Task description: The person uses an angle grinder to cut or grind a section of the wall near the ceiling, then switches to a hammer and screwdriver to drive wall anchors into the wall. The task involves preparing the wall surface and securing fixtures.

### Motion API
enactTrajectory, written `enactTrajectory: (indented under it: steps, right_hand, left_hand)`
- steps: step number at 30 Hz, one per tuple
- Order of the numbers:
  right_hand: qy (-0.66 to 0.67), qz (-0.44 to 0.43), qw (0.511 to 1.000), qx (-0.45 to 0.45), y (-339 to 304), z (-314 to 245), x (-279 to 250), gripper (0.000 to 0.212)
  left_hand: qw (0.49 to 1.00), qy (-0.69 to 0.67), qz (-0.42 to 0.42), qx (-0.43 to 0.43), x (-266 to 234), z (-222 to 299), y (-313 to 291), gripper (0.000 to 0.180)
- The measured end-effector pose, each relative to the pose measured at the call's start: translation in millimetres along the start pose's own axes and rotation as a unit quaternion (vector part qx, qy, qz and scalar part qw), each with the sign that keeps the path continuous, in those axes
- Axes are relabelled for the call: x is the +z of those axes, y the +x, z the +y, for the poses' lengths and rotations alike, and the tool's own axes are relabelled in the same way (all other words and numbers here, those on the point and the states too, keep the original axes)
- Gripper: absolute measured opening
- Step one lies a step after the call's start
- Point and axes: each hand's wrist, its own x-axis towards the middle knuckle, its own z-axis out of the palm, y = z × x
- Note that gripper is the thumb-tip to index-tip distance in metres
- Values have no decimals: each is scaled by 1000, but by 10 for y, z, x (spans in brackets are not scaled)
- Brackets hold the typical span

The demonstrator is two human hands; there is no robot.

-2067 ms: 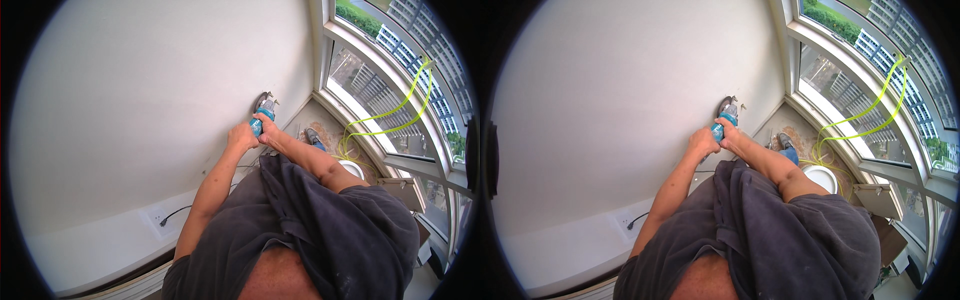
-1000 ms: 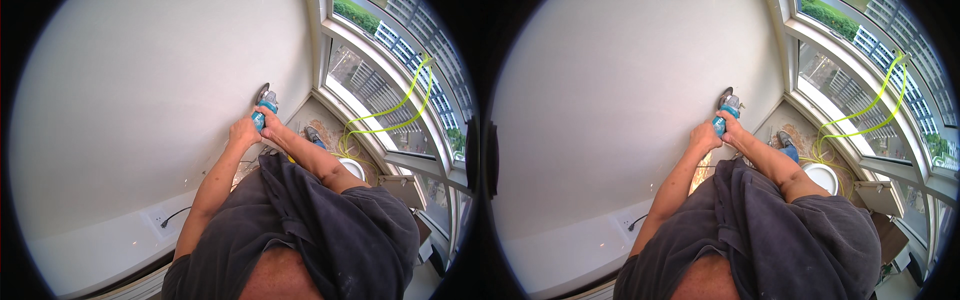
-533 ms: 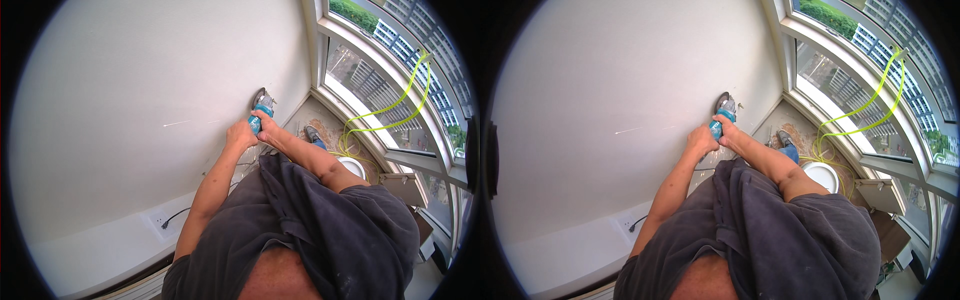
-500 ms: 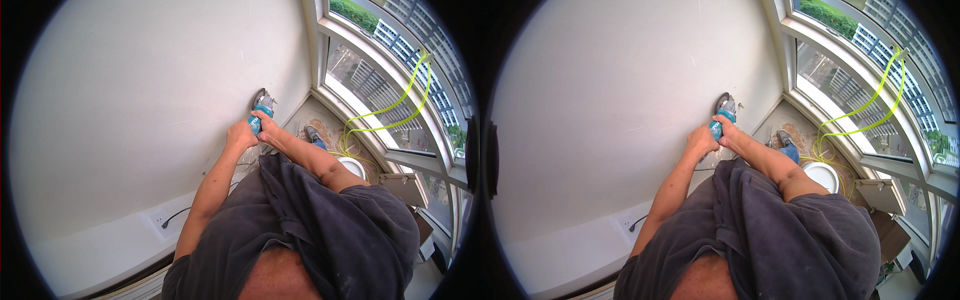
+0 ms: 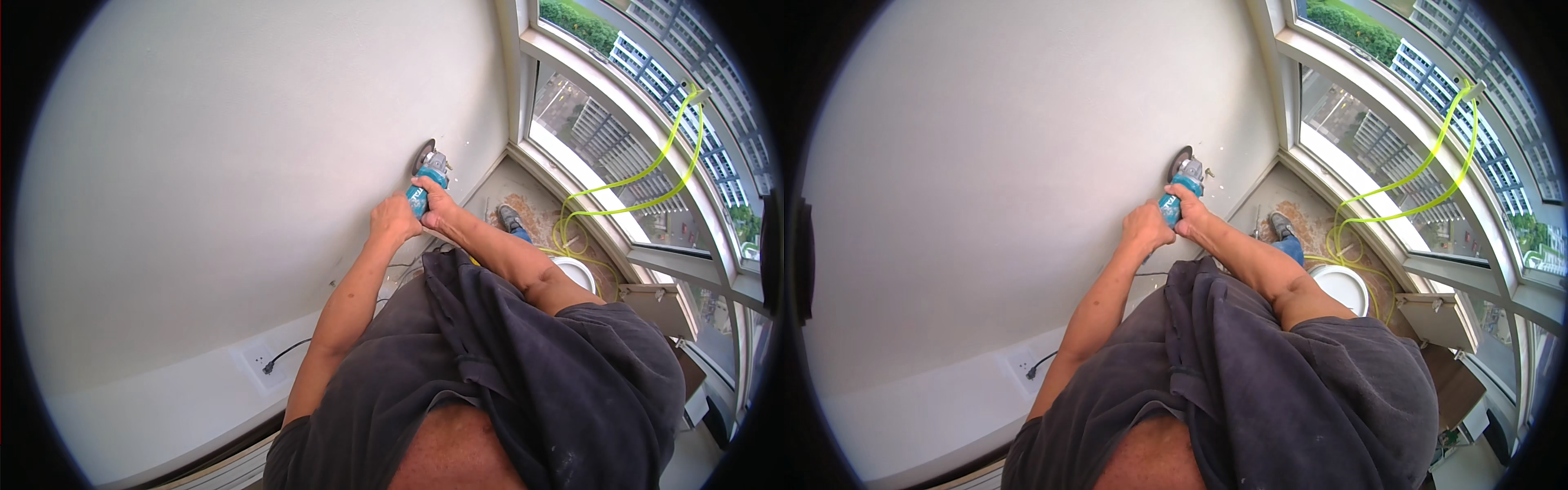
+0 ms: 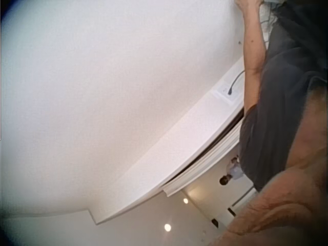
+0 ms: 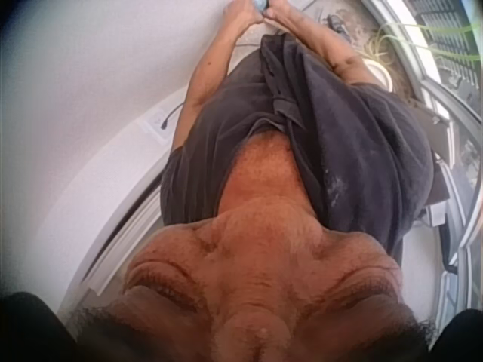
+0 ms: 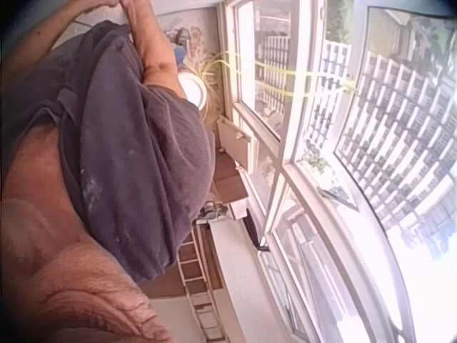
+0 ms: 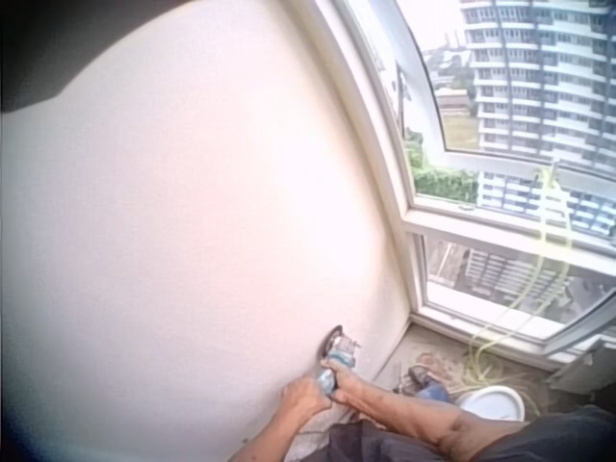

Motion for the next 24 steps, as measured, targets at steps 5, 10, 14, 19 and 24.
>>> enactTrajectory:
  steps: [5, 10, 14, 19, 24]
  right_hand:
    - [-17, 47, 999, 16, -176, 150, 6, 34]
    - [-24, 65, 996, 56, -18, 230, -268, 34]
    - [-44, 87, 992, 75, -47, 200, -280, 41]
    - [-78, 112, 989, 57, 85, 154, -363, 44]
    - [-90, 96, 989, 69, 210, 88, -409, 45]
  left_hand:
    - [999, -13, -36, -6, 57, -86, -133, 50]
    - [998, -55, -38, -11, 284, -225, -194, 49]
    - [996, -81, -37, -14, 448, -304, -118, 48]
    - [994, -95, -54, -28, 481, -295, -47, 47]
    - [993, -100, -61, -22, 429, -289, 17, 46]
